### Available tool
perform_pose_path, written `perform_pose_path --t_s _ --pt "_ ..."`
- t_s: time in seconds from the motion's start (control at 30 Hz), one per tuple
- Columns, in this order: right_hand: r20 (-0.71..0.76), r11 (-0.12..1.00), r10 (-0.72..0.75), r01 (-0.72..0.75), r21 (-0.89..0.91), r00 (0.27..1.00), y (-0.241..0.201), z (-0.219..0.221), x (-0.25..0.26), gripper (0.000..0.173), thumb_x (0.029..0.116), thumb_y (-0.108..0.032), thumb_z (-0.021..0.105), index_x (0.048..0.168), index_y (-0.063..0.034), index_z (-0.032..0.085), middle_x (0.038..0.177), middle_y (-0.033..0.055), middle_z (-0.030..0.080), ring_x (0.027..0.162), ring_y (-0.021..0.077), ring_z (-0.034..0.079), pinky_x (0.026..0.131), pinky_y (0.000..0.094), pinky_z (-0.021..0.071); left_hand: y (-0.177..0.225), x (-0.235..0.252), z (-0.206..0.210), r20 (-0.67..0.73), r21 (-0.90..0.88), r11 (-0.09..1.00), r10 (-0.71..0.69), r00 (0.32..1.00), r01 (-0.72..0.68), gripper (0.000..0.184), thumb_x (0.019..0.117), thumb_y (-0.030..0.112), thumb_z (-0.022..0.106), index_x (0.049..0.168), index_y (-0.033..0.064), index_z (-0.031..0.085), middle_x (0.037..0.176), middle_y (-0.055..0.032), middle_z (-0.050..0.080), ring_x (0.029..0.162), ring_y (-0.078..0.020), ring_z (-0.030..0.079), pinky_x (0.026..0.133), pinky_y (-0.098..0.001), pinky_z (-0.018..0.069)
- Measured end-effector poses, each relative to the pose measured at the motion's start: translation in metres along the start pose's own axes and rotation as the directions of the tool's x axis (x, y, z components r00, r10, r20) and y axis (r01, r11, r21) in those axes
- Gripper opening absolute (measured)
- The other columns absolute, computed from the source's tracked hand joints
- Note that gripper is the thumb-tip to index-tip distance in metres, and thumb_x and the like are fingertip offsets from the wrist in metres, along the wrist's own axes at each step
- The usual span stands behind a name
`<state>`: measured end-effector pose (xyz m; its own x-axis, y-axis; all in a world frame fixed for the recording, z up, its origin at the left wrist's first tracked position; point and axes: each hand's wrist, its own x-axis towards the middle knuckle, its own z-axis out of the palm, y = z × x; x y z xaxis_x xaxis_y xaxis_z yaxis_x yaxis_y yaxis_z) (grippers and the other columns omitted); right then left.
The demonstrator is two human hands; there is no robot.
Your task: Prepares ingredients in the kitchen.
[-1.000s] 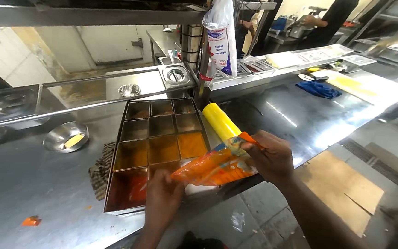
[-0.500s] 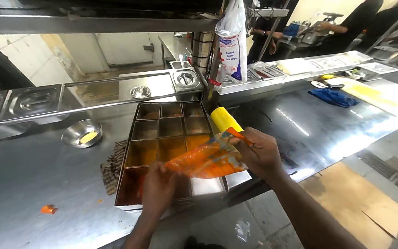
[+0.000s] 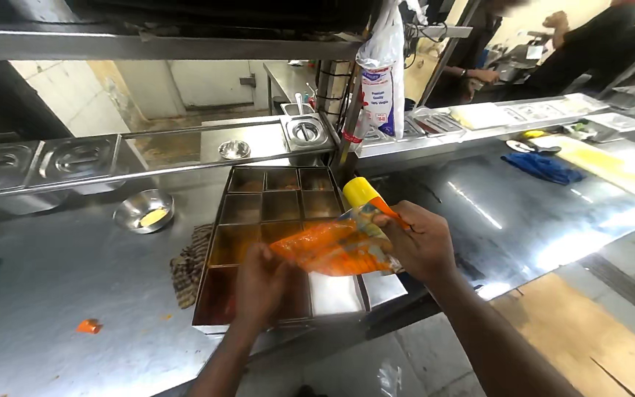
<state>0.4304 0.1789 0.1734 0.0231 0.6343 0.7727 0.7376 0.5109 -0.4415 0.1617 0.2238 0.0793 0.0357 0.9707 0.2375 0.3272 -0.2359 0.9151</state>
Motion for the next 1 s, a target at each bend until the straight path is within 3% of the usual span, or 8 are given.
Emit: perform_pose_path --t_s 0.57,1.0 --pt "0.018 0.999 0.052 -0.052 0.004 0.998 -0.002 0.004 0.001 0.035 0.1009 -0.041 0.062 0.080 -0.0135 0.066 0.072 -0.0068 0.060 0.059 0.0007 0.057 0.050 0.0195 0.0507 -0.001 0.003 -0.006 0.030 0.029 0.998 -0.052 0.998 0.051 0.038 0.0793 0.015 0.086 0.097 0.0134 0.052 0.081 0.0026 0.071 0.076 -0.0122 0.070 0.070 -0.0354 0.0592" --pt "0.050 0.996 0.086 -0.085 -0.015 0.995 -0.015 -0.006 -0.007 0.032 0.0993 -0.042 0.063 0.080 -0.0165 0.066 0.071 -0.0103 0.059 0.061 -0.0023 0.055 0.052 0.0161 0.0481 -0.001 -0.012 -0.014 0.058 -0.001 1.000 -0.010 0.998 0.010 0.037 0.0785 0.017 0.085 0.095 0.0133 0.052 0.079 0.0041 0.070 0.075 -0.0109 0.070 0.071 -0.0331 0.0594"
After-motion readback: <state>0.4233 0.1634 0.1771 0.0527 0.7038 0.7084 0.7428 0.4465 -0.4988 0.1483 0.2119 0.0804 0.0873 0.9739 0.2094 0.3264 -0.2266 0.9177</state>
